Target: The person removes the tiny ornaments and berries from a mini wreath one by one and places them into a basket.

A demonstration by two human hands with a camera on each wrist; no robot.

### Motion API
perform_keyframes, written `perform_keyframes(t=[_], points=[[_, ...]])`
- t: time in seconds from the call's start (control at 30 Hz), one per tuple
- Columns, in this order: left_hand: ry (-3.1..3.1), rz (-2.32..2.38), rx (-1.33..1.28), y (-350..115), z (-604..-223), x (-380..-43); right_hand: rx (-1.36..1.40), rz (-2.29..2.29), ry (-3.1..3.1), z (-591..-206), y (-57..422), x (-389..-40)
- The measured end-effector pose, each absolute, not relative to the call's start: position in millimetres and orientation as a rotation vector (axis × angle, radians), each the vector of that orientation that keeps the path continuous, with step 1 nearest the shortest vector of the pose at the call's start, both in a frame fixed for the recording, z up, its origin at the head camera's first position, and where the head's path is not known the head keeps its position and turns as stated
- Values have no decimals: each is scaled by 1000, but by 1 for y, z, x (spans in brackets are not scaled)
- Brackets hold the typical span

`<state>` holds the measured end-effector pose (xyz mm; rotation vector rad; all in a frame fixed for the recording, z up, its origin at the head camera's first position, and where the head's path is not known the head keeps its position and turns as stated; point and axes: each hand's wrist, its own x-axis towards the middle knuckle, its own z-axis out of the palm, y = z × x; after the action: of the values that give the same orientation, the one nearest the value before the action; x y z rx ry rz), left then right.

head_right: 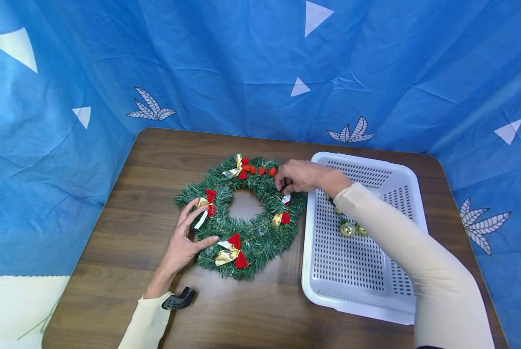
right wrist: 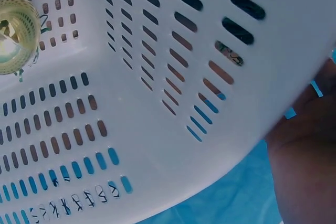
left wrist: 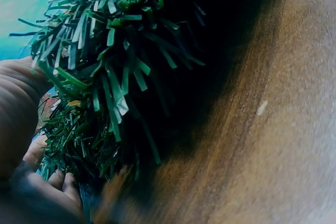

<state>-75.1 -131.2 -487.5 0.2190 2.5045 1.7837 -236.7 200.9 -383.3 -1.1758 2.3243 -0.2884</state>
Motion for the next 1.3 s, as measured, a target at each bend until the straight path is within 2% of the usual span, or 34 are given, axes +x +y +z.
perform_keyframes(t=[0.77, 1.1, 1.3], points=[[2501, 1794, 214, -131, -489, -73, -1159, -237, 2351, -387, 201, -230], [2476, 1850, 237, -124, -460, -70, -1184, -270, 2348, -382, 203, -229], [2517, 1795, 238, -128, -477, -73, -1235, -262, 2364, -379, 205, -229]])
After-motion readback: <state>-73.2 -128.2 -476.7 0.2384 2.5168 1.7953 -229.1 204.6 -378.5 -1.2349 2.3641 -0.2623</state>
